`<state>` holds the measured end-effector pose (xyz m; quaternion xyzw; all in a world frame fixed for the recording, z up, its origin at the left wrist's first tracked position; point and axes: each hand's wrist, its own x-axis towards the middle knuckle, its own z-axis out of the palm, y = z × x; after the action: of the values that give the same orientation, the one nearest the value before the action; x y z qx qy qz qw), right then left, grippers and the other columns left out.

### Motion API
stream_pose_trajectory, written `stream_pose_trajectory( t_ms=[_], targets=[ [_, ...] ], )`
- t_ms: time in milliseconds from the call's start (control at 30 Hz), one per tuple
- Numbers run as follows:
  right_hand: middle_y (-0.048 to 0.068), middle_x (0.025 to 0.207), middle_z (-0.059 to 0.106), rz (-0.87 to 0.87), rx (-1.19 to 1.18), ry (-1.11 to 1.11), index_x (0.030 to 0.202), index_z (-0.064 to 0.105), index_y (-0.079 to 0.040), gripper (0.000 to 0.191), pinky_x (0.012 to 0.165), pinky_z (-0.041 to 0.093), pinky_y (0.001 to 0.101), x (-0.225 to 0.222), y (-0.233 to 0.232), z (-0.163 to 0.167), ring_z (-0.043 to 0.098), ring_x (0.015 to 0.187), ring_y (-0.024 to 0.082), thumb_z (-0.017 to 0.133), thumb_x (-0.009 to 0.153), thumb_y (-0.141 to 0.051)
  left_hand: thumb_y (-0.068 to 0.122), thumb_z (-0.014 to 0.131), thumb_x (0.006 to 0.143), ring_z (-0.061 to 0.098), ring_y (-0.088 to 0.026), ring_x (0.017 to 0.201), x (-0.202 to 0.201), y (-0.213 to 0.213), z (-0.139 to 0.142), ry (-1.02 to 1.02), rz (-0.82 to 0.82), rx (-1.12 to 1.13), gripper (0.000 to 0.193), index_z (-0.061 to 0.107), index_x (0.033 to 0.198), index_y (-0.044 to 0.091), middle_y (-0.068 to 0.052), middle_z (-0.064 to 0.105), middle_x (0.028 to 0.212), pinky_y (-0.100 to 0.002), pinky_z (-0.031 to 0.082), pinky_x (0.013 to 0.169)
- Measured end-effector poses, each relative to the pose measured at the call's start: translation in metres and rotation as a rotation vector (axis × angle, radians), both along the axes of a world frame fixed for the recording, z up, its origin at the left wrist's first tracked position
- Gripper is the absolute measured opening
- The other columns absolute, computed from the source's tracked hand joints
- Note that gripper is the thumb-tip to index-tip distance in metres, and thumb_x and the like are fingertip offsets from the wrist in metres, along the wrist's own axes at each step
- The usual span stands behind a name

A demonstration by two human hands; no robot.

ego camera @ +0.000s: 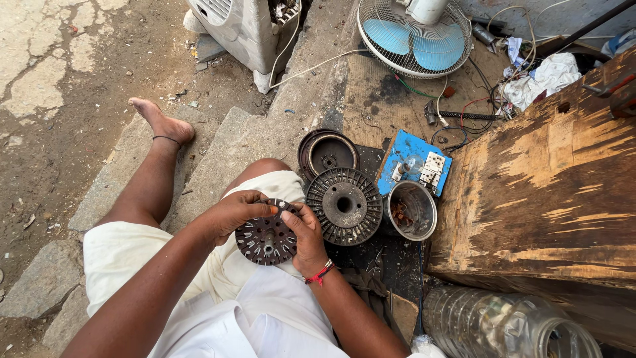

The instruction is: The person sits on the ground fitting small insulating pieces into the slots of a fan motor rotor, pressing each piece in by hand and turning the rotor to reach every slot. They lift and rotate the rotor to check the fitted pieces, then reach toward a fan housing at the end.

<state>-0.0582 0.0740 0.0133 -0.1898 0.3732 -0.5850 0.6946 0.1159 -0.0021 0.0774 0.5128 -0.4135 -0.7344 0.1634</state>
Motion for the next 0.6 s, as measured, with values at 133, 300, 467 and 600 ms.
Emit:
stream_pose_trajectory(
  t_ms=[133, 300, 467, 600],
  targets=[
    [0.003, 0.099, 0.068, 0.017, 0.036, 0.001, 0.111, 0.061, -0.006, 0.024, 0.08, 0.057, 0.0292, -0.002, -0.0012, 0.0028, 0.067, 0.086, 0.011, 0.069, 0.088, -0.007, 0.025, 0.074, 0.084, 0.067, -0.013, 0.082, 0.0007, 0.0021, -0.0002, 0.053, 0.025, -0.002, 0.026, 0.07, 0.101, 0.006, -0.004, 0.072, 0.09, -0.029, 0.053, 0.074],
    [0.004, 0.099, 0.069, 0.06, 0.046, 0.053, 0.111, 0.063, -0.003, 0.026, 0.08, 0.057, 0.0291, -0.0037, -0.0016, 0.0057, 0.066, 0.086, 0.011, 0.068, 0.086, -0.006, 0.022, 0.071, 0.087, 0.065, -0.012, 0.077, 0.0003, 0.0022, -0.0015, 0.092, 0.037, -0.015, 0.019, 0.069, 0.098, 0.006, -0.003, 0.07, 0.086, -0.028, 0.052, 0.069],
    [0.004, 0.1, 0.069, 0.044, 0.055, 0.063, 0.112, 0.064, -0.002, 0.028, 0.081, 0.057, 0.029, -0.0028, -0.0019, 0.0036, 0.067, 0.085, 0.011, 0.069, 0.085, -0.007, 0.022, 0.069, 0.091, 0.063, -0.01, 0.07, 0.0015, 0.0041, -0.0028, 0.15, 0.059, 0.017, 0.017, 0.068, 0.095, 0.006, -0.002, 0.068, 0.082, -0.026, 0.051, 0.064],
    [0.005, 0.099, 0.07, 0.039, 0.061, 0.064, 0.111, 0.064, -0.001, 0.028, 0.08, 0.057, 0.0296, -0.0028, -0.0025, 0.0002, 0.067, 0.084, 0.012, 0.069, 0.085, -0.007, 0.022, 0.069, 0.091, 0.063, -0.01, 0.069, 0.0012, 0.0033, -0.003, 0.146, 0.063, 0.022, 0.015, 0.068, 0.093, 0.006, -0.002, 0.068, 0.081, -0.027, 0.052, 0.063]
  ],
)
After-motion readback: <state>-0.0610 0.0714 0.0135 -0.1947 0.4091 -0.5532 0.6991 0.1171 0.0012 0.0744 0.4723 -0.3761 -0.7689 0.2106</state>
